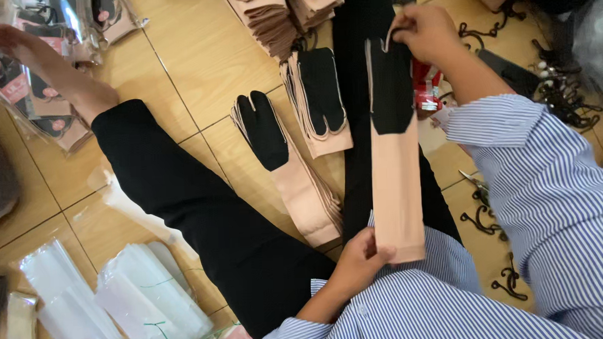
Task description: The person attaches plastic hooks to pairs of socks, stacks them, and then uses scissors to cut a band holding a bundle of socks.
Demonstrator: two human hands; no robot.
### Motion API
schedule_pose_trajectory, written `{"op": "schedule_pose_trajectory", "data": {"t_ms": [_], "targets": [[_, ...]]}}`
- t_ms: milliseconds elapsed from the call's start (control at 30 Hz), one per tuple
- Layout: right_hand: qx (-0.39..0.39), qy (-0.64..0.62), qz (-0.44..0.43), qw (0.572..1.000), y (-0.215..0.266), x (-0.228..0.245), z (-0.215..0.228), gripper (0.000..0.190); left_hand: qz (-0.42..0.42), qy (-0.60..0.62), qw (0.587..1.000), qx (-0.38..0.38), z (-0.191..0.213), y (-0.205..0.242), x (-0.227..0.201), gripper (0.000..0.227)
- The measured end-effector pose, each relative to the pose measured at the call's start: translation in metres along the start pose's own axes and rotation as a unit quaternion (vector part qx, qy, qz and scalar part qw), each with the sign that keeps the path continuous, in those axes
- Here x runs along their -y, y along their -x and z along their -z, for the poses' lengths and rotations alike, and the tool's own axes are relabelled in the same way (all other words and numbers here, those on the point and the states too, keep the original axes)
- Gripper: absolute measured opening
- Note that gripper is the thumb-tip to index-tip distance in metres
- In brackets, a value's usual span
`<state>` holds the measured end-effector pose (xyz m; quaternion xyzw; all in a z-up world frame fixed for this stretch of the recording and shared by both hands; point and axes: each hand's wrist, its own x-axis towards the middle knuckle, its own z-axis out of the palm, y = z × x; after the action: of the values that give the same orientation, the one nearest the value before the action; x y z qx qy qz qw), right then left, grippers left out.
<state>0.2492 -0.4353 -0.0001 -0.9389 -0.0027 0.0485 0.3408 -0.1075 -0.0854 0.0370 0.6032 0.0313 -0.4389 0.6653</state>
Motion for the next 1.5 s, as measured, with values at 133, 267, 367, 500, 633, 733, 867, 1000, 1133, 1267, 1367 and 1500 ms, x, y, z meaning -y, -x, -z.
{"op": "schedule_pose_trajectory", "data": {"t_ms": [133, 267, 367, 500, 633, 733, 867, 1000, 1133, 1267, 1367, 1500], "targets": [[-0.124, 0.085, 0.146, 0.978, 0.034, 0.046, 0.023, 0.01, 0.036, -0.124, 0.991, -0.046, -0.011, 0.0, -0.037, 0.038], [-0.125, 0.055, 0.149, 0.979, 0.134, 0.143, 0.063, 0.011, -0.149, -0.362, 0.905, -0.167, 0.001, 0.0, -0.088, 0.05], [-0.122, -0.009, 0.185, 0.975, 0.228, 0.153, 0.042, 0.023, -0.164, 0.112, 0.98, -0.021, -0.001, -0.052, -0.068, 0.041], [-0.072, 0.017, 0.11, 0.991, 0.34, 0.136, -0.032, 0.02, -0.023, 0.256, 0.966, 0.013, 0.022, -0.146, -0.074, 0.074], [0.044, 0.013, 0.056, 0.997, 0.388, 0.128, -0.055, 0.019, -0.061, 0.149, 0.982, -0.102, 0.031, -0.196, -0.063, 0.027], [-0.014, -0.066, -0.002, 0.998, 0.4, 0.106, -0.041, 0.026, -0.065, -0.063, 0.985, -0.148, 0.03, -0.178, -0.07, 0.032], [0.029, 0.031, -0.327, 0.944, 0.416, 0.006, -0.024, 0.023, -0.109, -0.176, 0.945, -0.253, 0.021, -0.139, -0.101, 0.042], [0.091, 0.185, -0.407, 0.89, 0.443, -0.078, -0.045, 0.033, 0.0, -0.174, 0.959, -0.225, 0.01, -0.137, -0.096, 0.08], [0.055, 0.156, -0.399, 0.902, 0.443, -0.085, -0.072, 0.036, -0.059, -0.096, 0.976, -0.187, 0.005, -0.143, -0.088, 0.052], [0.11, 0.194, -0.321, 0.921, 0.417, -0.068, -0.083, 0.038, -0.129, -0.073, 0.973, -0.175, -0.011, -0.127, -0.1, 0.039], [0.027, 0.125, -0.303, 0.944, 0.357, -0.031, -0.034, 0.029, -0.132, -0.049, 0.979, -0.149, -0.018, -0.11, -0.102, 0.036], [-0.131, -0.22, -0.194, 0.947, 0.273, 0.097, 0.049, 0.022, -0.15, -0.065, 0.976, -0.145, -0.027, -0.095, -0.122, 0.041]]}}
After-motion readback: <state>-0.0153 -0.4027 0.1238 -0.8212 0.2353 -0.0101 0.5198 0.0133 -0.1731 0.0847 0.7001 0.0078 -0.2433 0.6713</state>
